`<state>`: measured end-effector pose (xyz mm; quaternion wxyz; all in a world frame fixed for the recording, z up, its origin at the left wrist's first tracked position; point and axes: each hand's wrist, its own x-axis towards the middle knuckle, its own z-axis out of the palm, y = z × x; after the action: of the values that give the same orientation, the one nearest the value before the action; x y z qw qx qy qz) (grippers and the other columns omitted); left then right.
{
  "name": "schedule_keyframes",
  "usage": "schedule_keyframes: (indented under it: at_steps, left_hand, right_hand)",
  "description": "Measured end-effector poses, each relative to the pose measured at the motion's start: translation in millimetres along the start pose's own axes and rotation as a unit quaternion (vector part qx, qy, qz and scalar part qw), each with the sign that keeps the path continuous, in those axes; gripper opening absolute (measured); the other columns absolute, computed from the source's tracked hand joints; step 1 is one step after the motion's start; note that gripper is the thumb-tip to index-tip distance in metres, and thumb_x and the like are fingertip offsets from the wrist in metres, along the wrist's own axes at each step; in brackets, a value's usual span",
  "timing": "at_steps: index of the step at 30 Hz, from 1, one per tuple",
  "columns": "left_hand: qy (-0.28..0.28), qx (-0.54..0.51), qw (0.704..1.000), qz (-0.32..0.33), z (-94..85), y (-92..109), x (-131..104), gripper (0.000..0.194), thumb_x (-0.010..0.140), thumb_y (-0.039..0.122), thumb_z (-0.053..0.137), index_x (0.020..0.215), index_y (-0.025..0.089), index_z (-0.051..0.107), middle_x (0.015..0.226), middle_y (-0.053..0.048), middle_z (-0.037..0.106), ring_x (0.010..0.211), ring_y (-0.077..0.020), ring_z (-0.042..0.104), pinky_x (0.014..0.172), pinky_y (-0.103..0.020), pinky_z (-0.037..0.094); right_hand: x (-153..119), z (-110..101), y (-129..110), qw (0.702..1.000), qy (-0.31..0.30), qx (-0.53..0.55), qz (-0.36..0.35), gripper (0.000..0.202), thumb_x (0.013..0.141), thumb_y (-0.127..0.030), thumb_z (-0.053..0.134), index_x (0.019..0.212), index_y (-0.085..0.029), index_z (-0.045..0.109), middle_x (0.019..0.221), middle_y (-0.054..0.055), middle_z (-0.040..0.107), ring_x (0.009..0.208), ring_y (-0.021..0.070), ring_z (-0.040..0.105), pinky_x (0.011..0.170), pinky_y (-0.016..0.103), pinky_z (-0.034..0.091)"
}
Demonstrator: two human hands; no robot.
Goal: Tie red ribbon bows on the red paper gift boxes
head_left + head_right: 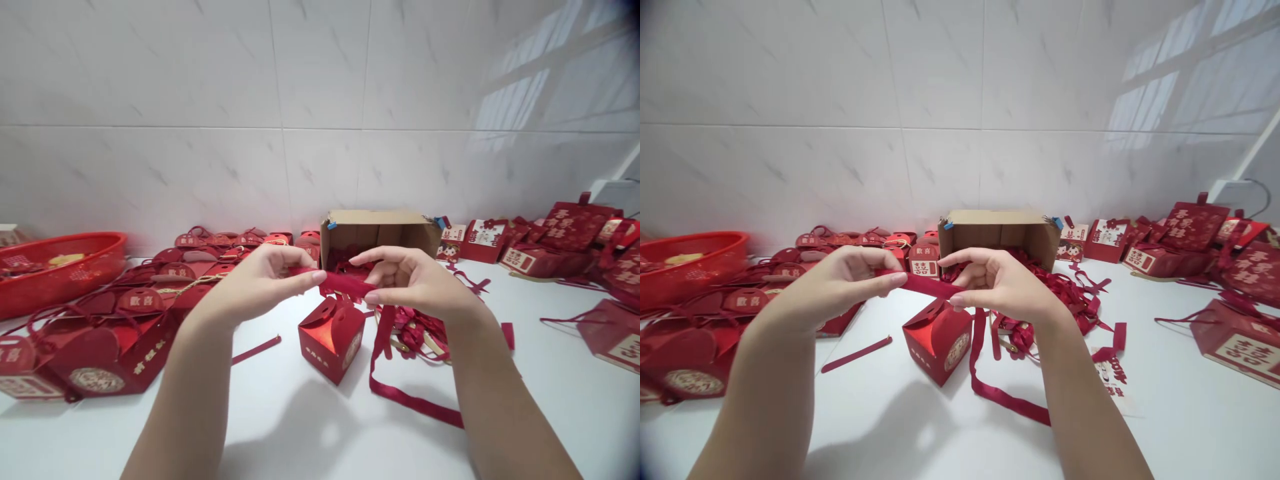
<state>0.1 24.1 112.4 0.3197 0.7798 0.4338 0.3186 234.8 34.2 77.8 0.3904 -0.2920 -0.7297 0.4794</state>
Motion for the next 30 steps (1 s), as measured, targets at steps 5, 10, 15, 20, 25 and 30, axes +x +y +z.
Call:
schedule_keyframes:
  at_steps: [5,10,15,20,25,30]
  left_hand:
    - [0.032,0.074,0.997,0.009,-3.5,-1.0,-3.2,0.022,0.075,0.04,0.061,0.074,0.018,0.064,0.065,0.001,0.058,0.06,-0.0109,0.049,0.053,-0.02,0.038]
    - [-0.016,0.118,0.992,0.027,12.0,-5.7,6.9,0.02,0.077,0.038,0.058,0.078,0.021,0.067,0.071,0.001,0.064,0.067,-0.0138,0.056,0.058,-0.022,0.042]
    - [-0.027,0.14,0.989,0.029,17.5,-4.9,8.2,0.024,0.081,0.035,0.05,0.087,0.021,0.068,0.078,0.0,0.067,0.072,-0.0152,0.058,0.061,-0.023,0.044]
    - [-0.034,0.167,0.985,0.02,18.1,-3.3,5.3,0.026,0.081,0.036,0.047,0.084,0.021,0.067,0.078,-0.001,0.066,0.071,-0.0156,0.058,0.06,-0.024,0.045]
    - [-0.033,0.229,0.972,0.049,20.5,-18.4,11.7,0.024,0.076,0.024,0.049,0.095,0.025,0.063,0.103,-0.002,0.061,0.097,-0.0199,0.055,0.078,-0.029,0.046]
    - [-0.164,0.314,0.935,-0.002,30.3,-37.6,26.9,0.045,0.066,0.015,0.051,0.108,0.029,0.057,0.124,-0.003,0.05,0.112,-0.0251,0.046,0.077,-0.03,0.047]
  right_hand:
    - [2.2,-1.4,2.7,0.997,-0.033,-0.055,0.033,0.049,0.07,-0.029,0.072,0.116,-0.024,0.058,0.097,0.005,0.069,0.09,0.0185,0.064,0.076,0.029,0.052]
    - [11.6,15.2,6.8,0.999,-0.039,0.01,0.027,0.034,0.083,-0.038,0.057,0.114,-0.025,0.061,0.116,0.005,0.063,0.106,0.0179,0.058,0.088,0.03,0.047]
    - [16.8,21.4,11.2,0.997,0.003,-0.026,0.073,0.031,0.076,-0.038,0.064,0.101,-0.02,0.068,0.095,0.006,0.07,0.086,0.0173,0.063,0.074,0.028,0.049]
    - [12.3,17.0,6.8,0.99,0.018,-0.089,0.106,0.026,0.069,-0.036,0.069,0.088,-0.018,0.071,0.077,0.005,0.069,0.069,0.0146,0.06,0.057,0.023,0.044]
    - [8.9,6.3,4.5,0.976,0.006,-0.178,0.122,0.018,0.07,-0.033,0.065,0.074,-0.016,0.07,0.066,0.002,0.063,0.06,0.0103,0.053,0.054,0.021,0.04]
    - [11.4,-0.7,15.7,0.939,-0.045,-0.292,0.177,0.027,0.071,-0.04,0.06,0.06,-0.016,0.062,0.05,-0.003,0.046,0.045,0.0076,0.035,0.043,0.023,0.027]
